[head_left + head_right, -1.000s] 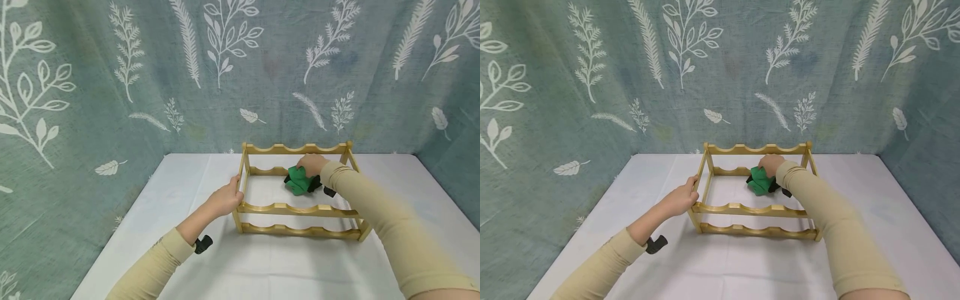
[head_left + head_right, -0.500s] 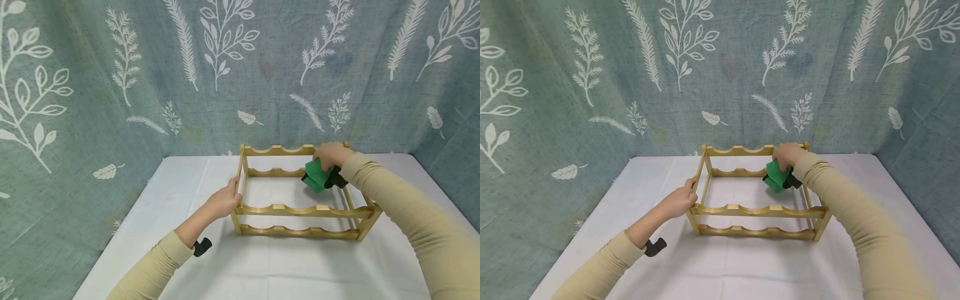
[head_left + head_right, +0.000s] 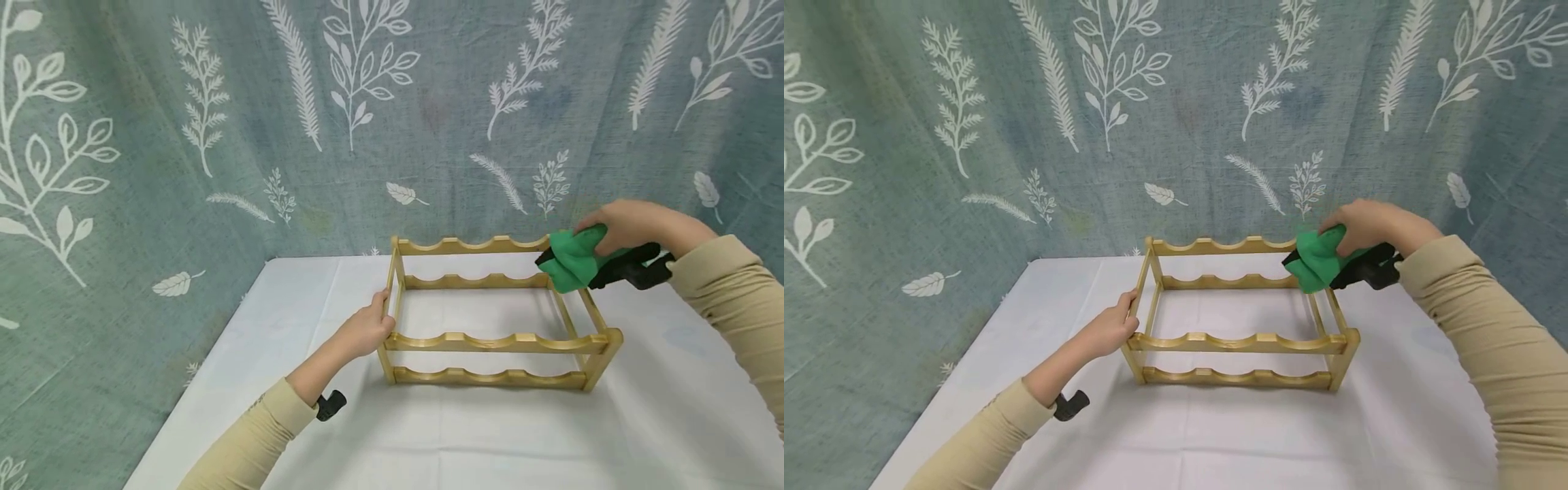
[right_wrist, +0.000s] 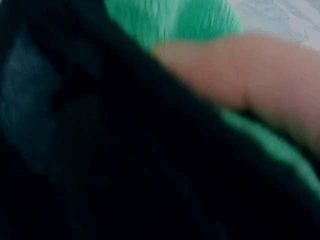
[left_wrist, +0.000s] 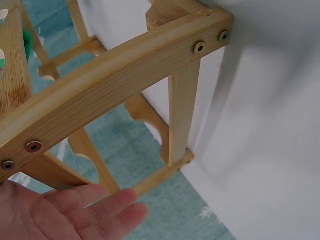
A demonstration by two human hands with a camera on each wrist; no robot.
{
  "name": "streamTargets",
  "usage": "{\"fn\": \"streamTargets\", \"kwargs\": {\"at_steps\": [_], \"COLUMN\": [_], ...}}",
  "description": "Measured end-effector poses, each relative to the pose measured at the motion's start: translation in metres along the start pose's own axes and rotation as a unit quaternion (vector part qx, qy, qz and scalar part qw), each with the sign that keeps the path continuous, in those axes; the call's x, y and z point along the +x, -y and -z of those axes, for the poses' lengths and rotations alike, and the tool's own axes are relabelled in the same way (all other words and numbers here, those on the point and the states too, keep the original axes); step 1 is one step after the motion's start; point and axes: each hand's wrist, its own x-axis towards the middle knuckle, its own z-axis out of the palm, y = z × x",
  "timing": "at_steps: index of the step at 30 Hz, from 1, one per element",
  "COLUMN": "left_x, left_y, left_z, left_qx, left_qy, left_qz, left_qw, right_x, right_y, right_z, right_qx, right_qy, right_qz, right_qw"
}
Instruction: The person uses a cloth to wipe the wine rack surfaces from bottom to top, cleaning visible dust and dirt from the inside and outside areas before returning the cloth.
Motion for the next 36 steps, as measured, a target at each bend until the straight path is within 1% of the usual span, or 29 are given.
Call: {"fn": "streamTargets", "kwargs": {"at_steps": [1, 3, 5, 8, 10, 12, 15, 17, 20, 23, 25, 26, 29, 32, 34, 36], "left_x": [0.000, 0.001, 0.001, 0.001, 0.000, -0.002, -0.004, -0.005, -0.004, -0.001, 0.002, 0.005, 0.012, 0.022, 0.028, 0.036], "left_y": [0.001, 0.001, 0.003, 0.005, 0.007, 0.011, 0.017, 0.019, 0.021, 0.023, 0.025, 0.028, 0.036, 0.048, 0.055, 0.062], "left_z": [-0.001, -0.002, -0.004, -0.006, -0.006, -0.005, -0.004, -0.004, -0.005, -0.007, -0.006, -0.006, -0.006, -0.003, 0.000, 0.003], "left_qx": [-0.001, -0.009, -0.023, -0.062, -0.083, -0.098, -0.109, -0.117, -0.119, -0.102, -0.093, -0.090, -0.092, -0.103, -0.109, -0.122], "left_qy": [0.000, -0.004, -0.010, -0.015, -0.011, 0.000, 0.016, 0.019, 0.006, -0.030, -0.066, -0.090, -0.160, -0.220, -0.248, -0.265], "left_qz": [0.001, 0.003, 0.002, -0.005, -0.010, -0.017, -0.021, -0.029, -0.044, -0.067, -0.082, -0.092, -0.107, -0.109, -0.104, -0.095], "left_qw": [1.0000, 0.9999, 0.9997, 0.9980, 0.9964, 0.9951, 0.9937, 0.9926, 0.9919, 0.9921, 0.9901, 0.9876, 0.9770, 0.9639, 0.9570, 0.9516], "right_x": [-0.002, -0.006, -0.009, -0.015, -0.019, -0.022, -0.024, -0.025, -0.025, -0.025, -0.025, -0.025, -0.029, -0.035, -0.038, -0.042], "right_y": [-0.003, -0.009, -0.014, -0.021, -0.024, -0.024, -0.021, -0.019, -0.018, -0.018, -0.019, -0.018, -0.014, -0.006, 0.000, 0.009], "right_z": [-0.006, -0.021, -0.036, -0.055, -0.065, -0.072, -0.077, -0.078, -0.078, -0.079, -0.081, -0.082, -0.084, -0.087, -0.090, -0.093], "right_qx": [0.011, 0.035, 0.061, 0.102, 0.121, 0.131, 0.123, 0.110, 0.095, 0.092, 0.088, 0.085, 0.081, 0.078, 0.075, 0.068], "right_qy": [0.006, 0.004, -0.012, -0.043, -0.055, -0.062, -0.075, -0.085, -0.095, -0.097, -0.102, -0.106, -0.115, -0.119, -0.118, -0.117], "right_qz": [0.006, 0.010, 0.000, -0.020, -0.029, -0.027, -0.015, -0.008, -0.011, -0.009, 0.000, 0.007, 0.028, 0.040, 0.050, 0.056], "right_qw": [1.000, 0.999, 0.998, 0.994, 0.991, 0.989, 0.989, 0.990, 0.991, 0.991, 0.991, 0.991, 0.990, 0.989, 0.989, 0.989]}}
